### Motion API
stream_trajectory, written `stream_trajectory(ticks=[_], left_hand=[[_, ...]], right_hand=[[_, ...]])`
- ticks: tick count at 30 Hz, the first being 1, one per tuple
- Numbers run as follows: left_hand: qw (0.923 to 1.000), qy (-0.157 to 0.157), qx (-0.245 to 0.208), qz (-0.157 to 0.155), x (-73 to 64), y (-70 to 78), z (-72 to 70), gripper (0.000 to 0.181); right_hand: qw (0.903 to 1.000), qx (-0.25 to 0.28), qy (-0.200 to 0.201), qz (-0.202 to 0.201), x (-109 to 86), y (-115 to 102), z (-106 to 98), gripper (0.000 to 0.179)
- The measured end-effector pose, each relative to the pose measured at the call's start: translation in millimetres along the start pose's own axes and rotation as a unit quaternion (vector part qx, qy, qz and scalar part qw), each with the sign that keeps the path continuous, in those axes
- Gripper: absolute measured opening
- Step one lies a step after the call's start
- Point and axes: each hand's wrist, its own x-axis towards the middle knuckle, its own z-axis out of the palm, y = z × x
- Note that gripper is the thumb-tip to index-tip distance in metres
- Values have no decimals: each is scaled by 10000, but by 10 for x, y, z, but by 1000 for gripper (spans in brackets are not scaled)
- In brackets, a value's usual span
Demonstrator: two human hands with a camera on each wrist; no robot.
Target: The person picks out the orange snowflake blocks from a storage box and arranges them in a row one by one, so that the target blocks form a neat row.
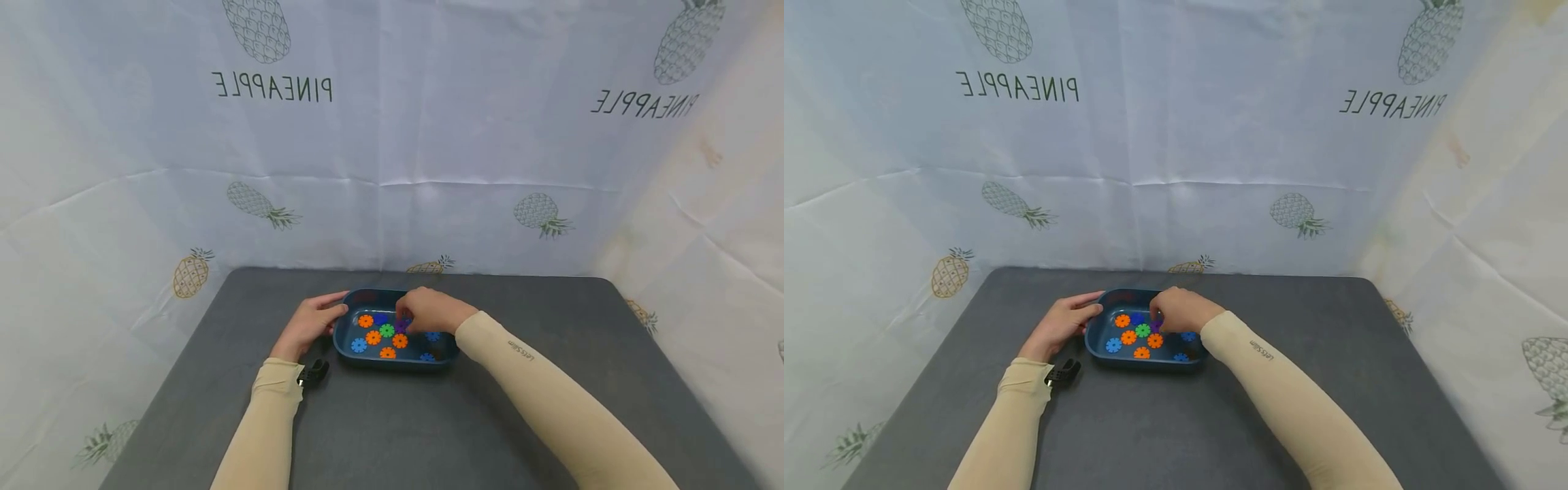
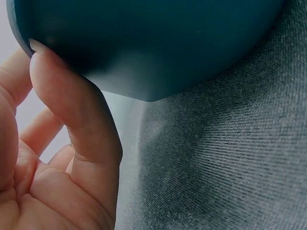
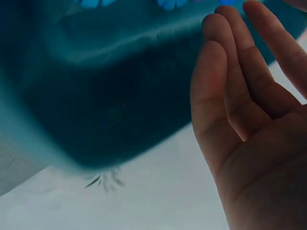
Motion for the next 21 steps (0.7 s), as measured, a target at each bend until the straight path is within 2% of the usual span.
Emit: stream_trajectory(ticks=[7, 21], left_hand=[[10000, 17, 4, -42, 12, -16, 9, 47], [9999, 14, -80, -100, 30, -6, -9, 46]], right_hand=[[9995, -257, -196, 67, 91, -140, 131, 18], [9980, -553, -258, 184, 165, -196, 216, 13]])
